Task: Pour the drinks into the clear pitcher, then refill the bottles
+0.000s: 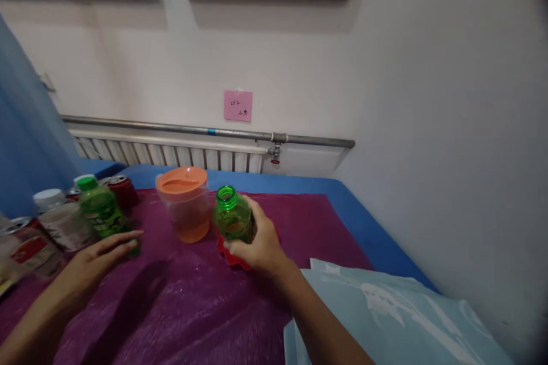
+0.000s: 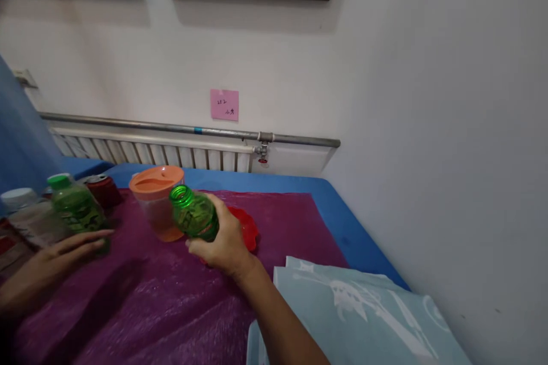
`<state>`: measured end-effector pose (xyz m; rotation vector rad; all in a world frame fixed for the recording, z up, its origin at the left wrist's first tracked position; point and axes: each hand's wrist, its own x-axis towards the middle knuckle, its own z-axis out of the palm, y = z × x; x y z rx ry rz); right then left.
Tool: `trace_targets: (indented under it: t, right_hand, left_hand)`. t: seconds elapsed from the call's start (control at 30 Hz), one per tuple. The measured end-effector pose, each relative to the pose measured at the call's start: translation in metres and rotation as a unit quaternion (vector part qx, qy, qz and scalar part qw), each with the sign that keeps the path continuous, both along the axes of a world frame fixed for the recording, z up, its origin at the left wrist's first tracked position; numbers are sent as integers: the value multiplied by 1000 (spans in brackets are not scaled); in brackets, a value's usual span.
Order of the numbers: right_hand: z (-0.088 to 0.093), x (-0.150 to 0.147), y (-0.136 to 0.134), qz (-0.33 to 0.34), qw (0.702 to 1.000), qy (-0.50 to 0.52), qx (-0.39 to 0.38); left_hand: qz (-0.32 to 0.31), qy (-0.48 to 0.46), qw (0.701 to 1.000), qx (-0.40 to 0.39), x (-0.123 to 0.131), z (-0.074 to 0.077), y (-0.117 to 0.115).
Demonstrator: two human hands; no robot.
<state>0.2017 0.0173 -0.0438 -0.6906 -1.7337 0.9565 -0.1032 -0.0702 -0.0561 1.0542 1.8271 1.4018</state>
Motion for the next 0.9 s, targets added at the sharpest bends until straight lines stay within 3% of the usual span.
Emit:
trace_targets:
  t: [0.13,0.2,0.27,0.5,0.7,0.8,0.9]
  right_hand:
    - [-3,-8,-6,13,999,-29,-14]
    - [-2,-10,-9,28,998,-48,-17]
    - [2,-11,-12,37,997,-70,-20]
    - [16,-7,-18,42,995,-83,-20]
    - [18,-5,-18,38,995,-88,-3]
    - [19,-5,-19,45,994,-95,6]
    - [22,-5,-21,44,995,-95,6]
  left_hand:
    - [70,-198,969,132,52,62,5]
    - [56,-229,953,192,78,82,12]
    - [33,-240,940,240,98,91,21]
    - [-3,-165,928,333,133,76,32]
    - [-9,-13,945,326,137,73,16]
    - [-8,94,936,339,136,74,9]
    - [-5,139,925,353,137,73,6]
